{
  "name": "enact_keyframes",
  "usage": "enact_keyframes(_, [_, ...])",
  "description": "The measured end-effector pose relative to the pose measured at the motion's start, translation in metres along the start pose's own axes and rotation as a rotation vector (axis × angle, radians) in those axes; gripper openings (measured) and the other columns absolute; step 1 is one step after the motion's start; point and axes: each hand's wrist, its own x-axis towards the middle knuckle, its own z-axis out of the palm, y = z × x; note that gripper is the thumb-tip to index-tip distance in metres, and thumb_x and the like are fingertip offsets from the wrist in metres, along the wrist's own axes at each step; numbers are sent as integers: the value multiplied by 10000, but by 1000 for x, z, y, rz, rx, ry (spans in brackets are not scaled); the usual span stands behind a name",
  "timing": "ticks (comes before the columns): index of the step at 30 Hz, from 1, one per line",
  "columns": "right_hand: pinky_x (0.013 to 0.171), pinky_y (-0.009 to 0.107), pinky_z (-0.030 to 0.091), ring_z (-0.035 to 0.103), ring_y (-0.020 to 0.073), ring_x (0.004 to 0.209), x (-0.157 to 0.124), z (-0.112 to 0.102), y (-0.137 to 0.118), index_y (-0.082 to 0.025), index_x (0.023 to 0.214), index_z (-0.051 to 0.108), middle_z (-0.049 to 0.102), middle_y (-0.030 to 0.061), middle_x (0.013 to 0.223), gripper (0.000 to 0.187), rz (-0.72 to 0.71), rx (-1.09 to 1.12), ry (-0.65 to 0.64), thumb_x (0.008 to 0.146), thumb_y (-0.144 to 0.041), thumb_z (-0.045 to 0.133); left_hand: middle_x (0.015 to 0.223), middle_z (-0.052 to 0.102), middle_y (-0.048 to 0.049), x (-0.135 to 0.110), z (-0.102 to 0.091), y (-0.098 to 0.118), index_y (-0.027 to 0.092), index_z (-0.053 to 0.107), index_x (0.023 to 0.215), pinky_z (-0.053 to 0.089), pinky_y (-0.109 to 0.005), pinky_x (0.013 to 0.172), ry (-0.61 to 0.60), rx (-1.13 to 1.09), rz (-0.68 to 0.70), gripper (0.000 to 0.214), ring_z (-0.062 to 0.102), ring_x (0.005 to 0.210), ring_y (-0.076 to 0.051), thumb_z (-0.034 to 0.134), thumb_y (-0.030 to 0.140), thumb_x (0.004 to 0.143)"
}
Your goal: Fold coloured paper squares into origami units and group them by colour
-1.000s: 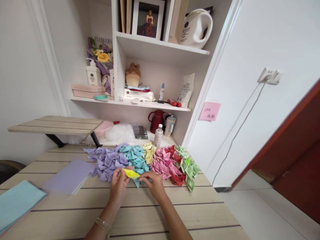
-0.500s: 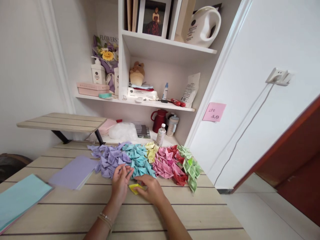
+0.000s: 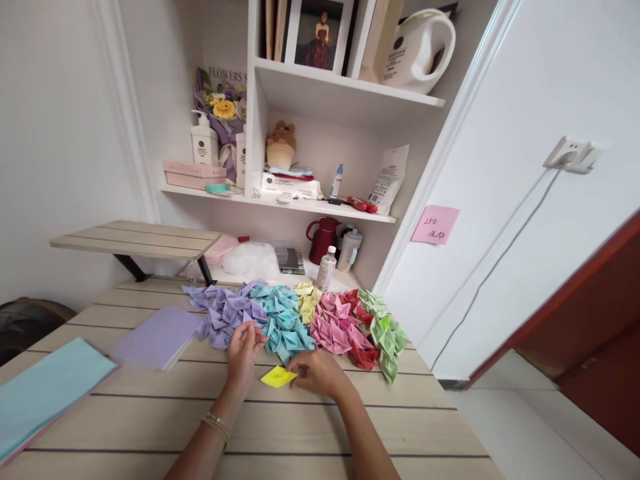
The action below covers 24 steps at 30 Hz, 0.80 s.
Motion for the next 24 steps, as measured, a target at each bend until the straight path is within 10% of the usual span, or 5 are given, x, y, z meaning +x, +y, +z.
enact_keyframes(5, [608, 206, 444, 627, 145, 662, 3, -4, -3, -221, 742, 687, 695, 6, 728, 139, -96, 43, 155, 751, -162, 561, 617, 610, 30, 0, 0, -1, 172, 583, 831, 510, -277, 571, -30, 96, 17, 389, 560, 468, -96, 704, 421, 557])
enact_keyframes(12, [629, 288, 469, 624, 196, 689, 16, -38, 17, -191, 873, 660, 687, 68, 835, 223, 254, -66, 851, 805, -323, 494, 598, 627, 4, -5, 3, -4, 169, 585, 810, 479, -258, 520, -122, 251, 101, 328, 595, 499, -145, 659, 426, 620])
enact_keyframes(19, [689, 286, 467, 612, 211, 845, 37, -14, 10, -200, 1087, 577, 665, 79, 937, 295, 289, -278, 768, 818, -227, 458, 589, 617, -1, -14, 5, -11, 163, 600, 813, 464, -242, 492, -244, 280, 103, 258, 583, 480, -142, 641, 372, 667])
enact_keyframes(24, [817, 336, 440, 580, 214, 904, 67, 13, -45, -190, 985, 620, 653, 76, 950, 215, 89, -169, 674, 821, -211, 483, 610, 635, -16, -24, 10, -24, 174, 627, 744, 459, -251, 494, -256, 210, 12, 162, 598, 529, -168, 669, 289, 637])
